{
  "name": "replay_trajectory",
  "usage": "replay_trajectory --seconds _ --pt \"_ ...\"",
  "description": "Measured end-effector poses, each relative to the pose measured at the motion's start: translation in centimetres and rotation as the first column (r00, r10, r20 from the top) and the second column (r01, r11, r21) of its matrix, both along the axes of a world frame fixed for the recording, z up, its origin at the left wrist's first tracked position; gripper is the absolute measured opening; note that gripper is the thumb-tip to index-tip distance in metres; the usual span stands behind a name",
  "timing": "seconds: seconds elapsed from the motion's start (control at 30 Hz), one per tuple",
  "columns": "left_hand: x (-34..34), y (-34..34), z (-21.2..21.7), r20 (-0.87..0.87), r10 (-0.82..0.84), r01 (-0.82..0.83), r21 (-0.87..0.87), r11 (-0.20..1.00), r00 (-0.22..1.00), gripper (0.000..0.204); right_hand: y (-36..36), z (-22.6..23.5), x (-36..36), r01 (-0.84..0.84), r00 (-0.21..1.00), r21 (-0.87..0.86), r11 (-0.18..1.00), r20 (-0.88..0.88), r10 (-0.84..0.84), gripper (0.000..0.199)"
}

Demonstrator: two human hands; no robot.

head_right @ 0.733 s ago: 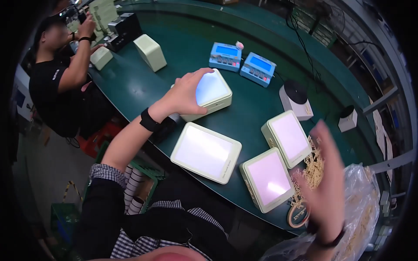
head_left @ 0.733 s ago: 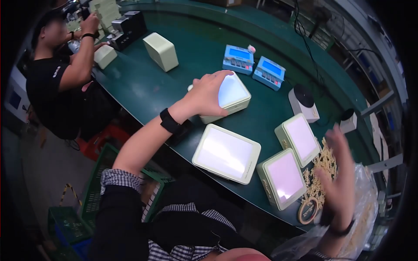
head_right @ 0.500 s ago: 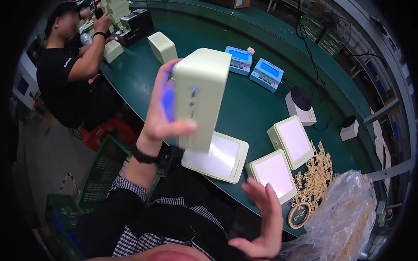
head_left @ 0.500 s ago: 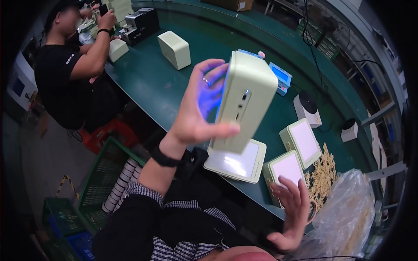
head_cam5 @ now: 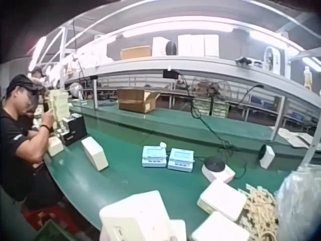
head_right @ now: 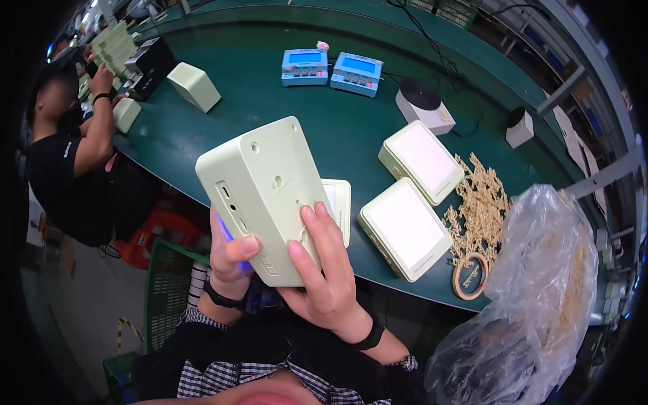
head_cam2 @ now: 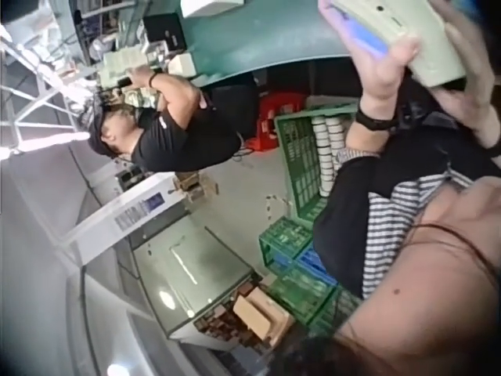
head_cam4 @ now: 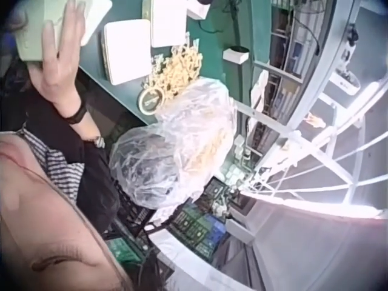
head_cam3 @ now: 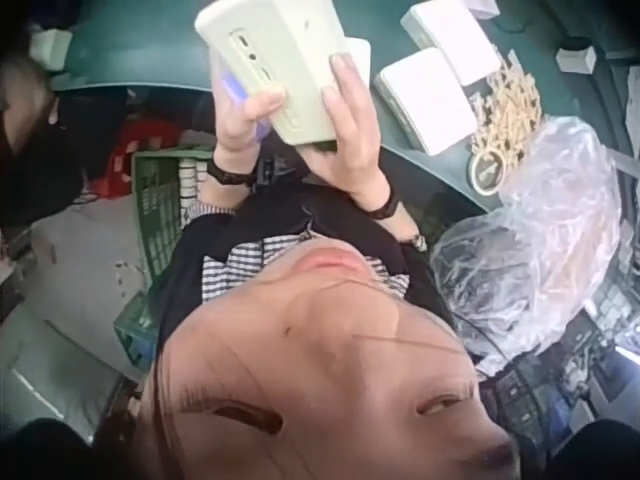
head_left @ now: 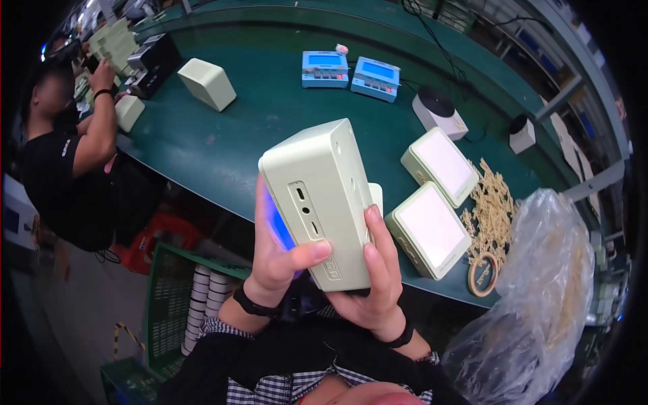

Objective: The person picks up a speaker and presses a decorative label onto the front by hand. They then turn the speaker over, press buttons on the back, and set it down on the table before picking up another speaker to repeat the process.

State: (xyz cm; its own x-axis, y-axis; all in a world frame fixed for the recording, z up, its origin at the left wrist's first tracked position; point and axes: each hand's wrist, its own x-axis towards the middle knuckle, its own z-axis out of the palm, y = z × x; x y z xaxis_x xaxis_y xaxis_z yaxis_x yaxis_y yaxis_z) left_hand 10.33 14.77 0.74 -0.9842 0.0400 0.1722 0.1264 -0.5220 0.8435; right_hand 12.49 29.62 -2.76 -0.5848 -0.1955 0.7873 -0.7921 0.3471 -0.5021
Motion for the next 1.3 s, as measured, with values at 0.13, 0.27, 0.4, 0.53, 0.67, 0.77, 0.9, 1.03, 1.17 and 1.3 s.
replay_trajectory --seconds 0.13,0.27,0.4,0.53,0.67,0.77,0.9,1.03,1.17,1.3 --pt "0.2 -0.3 0.1 0.002 0.006 -0.006 -0.078 0.997 1.000 0.100 0.0 -1.0 -0.4 -0.070 0.991 -0.129 0.989 -0.122 0.054 0.073" --pt "0.1 -0.4 0.0 -0.017 0.011 -0.013 -0.123 0.992 1.000 0.100 0.3 -0.2 0.1 -0.038 0.999 -0.041 0.998 -0.001 0.038 0.057" --pt "0.1 0.1 0.1 -0.009 -0.014 0.013 -0.131 0.991 1.000 0.102 0.8 -0.6 0.3 -0.018 1.000 -0.051 0.999 0.023 0.019 0.050" --pt "-0.1 0.5 0.1 -0.003 -0.057 0.056 -0.120 0.991 0.998 0.104 1.4 -1.1 0.3 -0.024 1.000 -0.078 0.997 0.003 0.024 0.053" --pt "-0.2 1.1 -0.1 -0.013 -0.079 0.078 -0.094 0.993 0.997 0.104 1.8 -1.6 0.4 0.008 1.000 -0.101 0.995 -0.015 -0.009 0.053" --pt "-0.4 1.3 -0.3 -0.012 -0.101 0.099 -0.091 0.991 0.995 0.103 2.2 -1.6 0.4 -0.004 1.000 -0.078 0.997 -0.006 0.003 0.052" --pt "-0.5 1.5 -0.2 0.003 -0.140 0.139 -0.132 0.981 0.990 0.101 2.9 -1.7 0.6 -0.003 1.000 -0.074 0.997 0.003 0.003 0.051" --pt "-0.7 1.7 -0.2 0.013 -0.181 0.180 -0.199 0.963 0.983 0.100 3.4 -1.9 0.7 0.013 1.000 -0.091 0.996 0.006 -0.012 0.048" --pt "-0.9 2.1 -0.1 -0.016 -0.208 0.197 -0.257 0.946 0.978 0.103 3.9 -1.9 1.2 0.030 0.999 -0.098 0.995 0.036 -0.026 0.048" --pt "-1.4 3.1 -0.2 -0.116 -0.224 0.174 -0.335 0.926 0.968 0.108 4.7 -2.5 1.6 0.045 0.998 -0.118 0.992 0.045 -0.040 0.050"
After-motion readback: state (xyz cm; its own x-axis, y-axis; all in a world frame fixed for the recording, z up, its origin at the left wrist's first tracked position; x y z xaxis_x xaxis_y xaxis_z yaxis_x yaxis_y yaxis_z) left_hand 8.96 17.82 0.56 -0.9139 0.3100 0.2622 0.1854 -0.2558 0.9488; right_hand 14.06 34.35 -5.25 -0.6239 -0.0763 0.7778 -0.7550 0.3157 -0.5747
